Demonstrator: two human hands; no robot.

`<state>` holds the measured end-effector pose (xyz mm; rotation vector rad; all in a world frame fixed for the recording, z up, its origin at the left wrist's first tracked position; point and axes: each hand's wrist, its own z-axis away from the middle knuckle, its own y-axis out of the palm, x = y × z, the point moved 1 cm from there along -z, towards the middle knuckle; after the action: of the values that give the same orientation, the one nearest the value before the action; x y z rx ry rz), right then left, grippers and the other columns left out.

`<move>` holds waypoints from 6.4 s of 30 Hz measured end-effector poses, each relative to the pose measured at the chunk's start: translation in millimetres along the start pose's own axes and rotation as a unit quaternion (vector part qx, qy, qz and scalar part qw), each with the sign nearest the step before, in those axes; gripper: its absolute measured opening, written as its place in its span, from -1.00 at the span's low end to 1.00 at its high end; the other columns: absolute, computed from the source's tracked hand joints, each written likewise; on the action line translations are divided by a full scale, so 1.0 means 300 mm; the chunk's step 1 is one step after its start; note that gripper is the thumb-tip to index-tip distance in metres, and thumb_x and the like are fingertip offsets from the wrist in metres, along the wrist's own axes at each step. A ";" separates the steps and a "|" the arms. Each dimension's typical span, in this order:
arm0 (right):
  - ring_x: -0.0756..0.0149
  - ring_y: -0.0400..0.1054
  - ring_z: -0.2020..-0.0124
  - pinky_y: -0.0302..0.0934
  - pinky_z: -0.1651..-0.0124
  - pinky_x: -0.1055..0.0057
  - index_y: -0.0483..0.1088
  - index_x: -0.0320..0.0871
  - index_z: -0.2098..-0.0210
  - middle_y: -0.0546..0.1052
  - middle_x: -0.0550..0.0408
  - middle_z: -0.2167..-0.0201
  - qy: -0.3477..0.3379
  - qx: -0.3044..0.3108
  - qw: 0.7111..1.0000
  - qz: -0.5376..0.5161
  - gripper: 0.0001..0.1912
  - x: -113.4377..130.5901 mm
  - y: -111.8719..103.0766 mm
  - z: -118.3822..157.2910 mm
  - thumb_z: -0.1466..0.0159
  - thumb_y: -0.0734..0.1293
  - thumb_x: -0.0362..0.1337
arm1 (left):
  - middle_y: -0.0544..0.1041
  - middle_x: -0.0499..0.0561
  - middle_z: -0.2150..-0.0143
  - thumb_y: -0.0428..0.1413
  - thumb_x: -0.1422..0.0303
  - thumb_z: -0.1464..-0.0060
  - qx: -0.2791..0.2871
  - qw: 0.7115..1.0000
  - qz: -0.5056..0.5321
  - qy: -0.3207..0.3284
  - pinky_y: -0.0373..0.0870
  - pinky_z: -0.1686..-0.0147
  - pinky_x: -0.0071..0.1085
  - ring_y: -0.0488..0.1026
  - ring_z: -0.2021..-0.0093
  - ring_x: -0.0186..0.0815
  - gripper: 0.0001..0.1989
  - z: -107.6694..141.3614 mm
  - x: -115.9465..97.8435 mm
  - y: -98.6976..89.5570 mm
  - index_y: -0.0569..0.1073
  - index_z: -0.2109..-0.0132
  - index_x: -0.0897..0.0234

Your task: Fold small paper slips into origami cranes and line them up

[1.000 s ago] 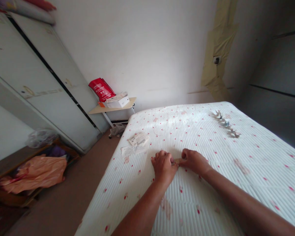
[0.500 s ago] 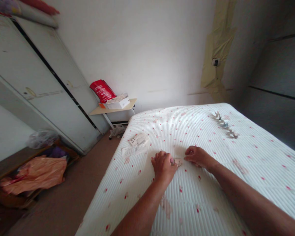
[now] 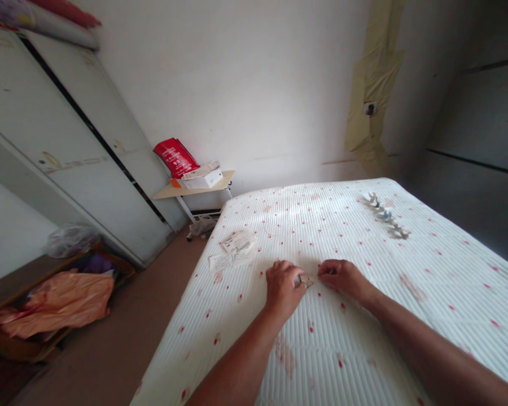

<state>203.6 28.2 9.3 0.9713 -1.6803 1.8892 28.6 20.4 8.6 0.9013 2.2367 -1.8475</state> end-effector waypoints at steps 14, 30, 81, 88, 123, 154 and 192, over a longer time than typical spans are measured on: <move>0.30 0.34 0.22 0.16 0.34 0.50 0.45 0.02 0.22 0.40 0.09 0.31 -0.086 0.004 0.961 0.263 -0.70 0.077 0.036 0.076 -0.15 0.21 -0.44 | 0.45 -0.01 0.30 0.05 0.56 0.11 -0.037 0.996 0.061 0.059 0.25 0.10 -0.29 0.33 0.21 -0.27 -0.76 0.004 0.035 0.021 0.45 0.25 0.24; 0.37 0.34 0.29 0.09 0.44 0.56 0.45 -0.06 0.33 0.39 0.10 0.35 -0.116 -0.011 0.957 0.266 -0.78 0.075 0.029 0.080 -0.17 0.21 -0.43 | 0.50 -0.03 0.36 0.08 0.64 0.16 -0.027 0.981 0.138 0.134 0.29 0.20 -0.38 0.36 0.27 -0.32 -0.80 0.006 0.071 0.001 0.47 0.43 0.26; 0.36 0.37 0.32 0.20 0.29 0.46 0.46 -0.09 0.39 0.46 0.11 0.38 -0.111 -0.017 0.988 0.110 -0.76 0.078 0.047 0.073 -0.22 0.16 -0.30 | 0.50 -0.03 0.36 0.11 0.52 0.06 -0.016 0.983 0.054 0.176 0.25 0.21 -0.36 0.36 0.29 -0.34 -0.88 0.019 0.088 0.013 0.52 0.42 0.23; 0.36 0.37 0.35 0.17 0.33 0.49 0.49 -0.07 0.40 0.48 0.12 0.40 -0.087 -0.002 0.988 0.129 -0.76 0.079 0.040 0.050 -0.20 0.18 -0.29 | 0.47 0.00 0.26 0.06 0.48 -0.02 0.016 0.980 -0.025 0.198 0.20 0.20 -0.31 0.31 0.19 -0.28 -0.87 0.064 0.061 -0.034 0.49 0.31 0.22; 0.41 0.29 0.55 -0.04 0.52 0.52 0.41 -0.13 0.59 0.46 0.14 0.61 0.026 0.059 0.972 0.225 -0.89 0.127 0.038 -0.039 -0.03 0.27 -0.31 | 0.43 0.05 0.28 0.01 0.43 -0.10 0.028 0.966 -0.098 0.238 0.21 0.24 -0.32 0.28 0.19 -0.25 -0.87 0.073 0.044 -0.038 0.45 0.33 0.29; 0.34 0.36 0.34 0.17 0.23 0.48 0.48 -0.15 0.43 0.51 0.10 0.40 -0.068 0.010 0.997 0.034 -0.76 0.008 -0.001 0.042 -0.06 0.17 -0.38 | 0.46 0.02 0.09 -0.04 0.46 -0.10 0.055 0.958 -0.084 0.270 0.19 0.10 -0.25 0.31 0.07 -0.27 -0.75 0.090 0.035 -0.059 0.39 0.07 0.23; 0.27 0.40 0.36 0.08 0.40 0.45 0.42 -0.15 0.41 0.50 0.02 0.40 0.041 0.034 0.957 0.284 -0.78 0.128 0.033 0.039 -0.21 0.17 -0.24 | 0.45 0.00 0.06 -0.02 0.50 -0.06 0.066 0.964 -0.056 0.249 0.20 0.09 -0.25 0.32 0.04 -0.26 -0.62 0.093 0.033 -0.054 0.33 -0.05 0.16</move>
<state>173.6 9.9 31.2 0.4412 -2.0014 2.3131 4.4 -3.0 11.1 1.4296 2.5022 -2.0186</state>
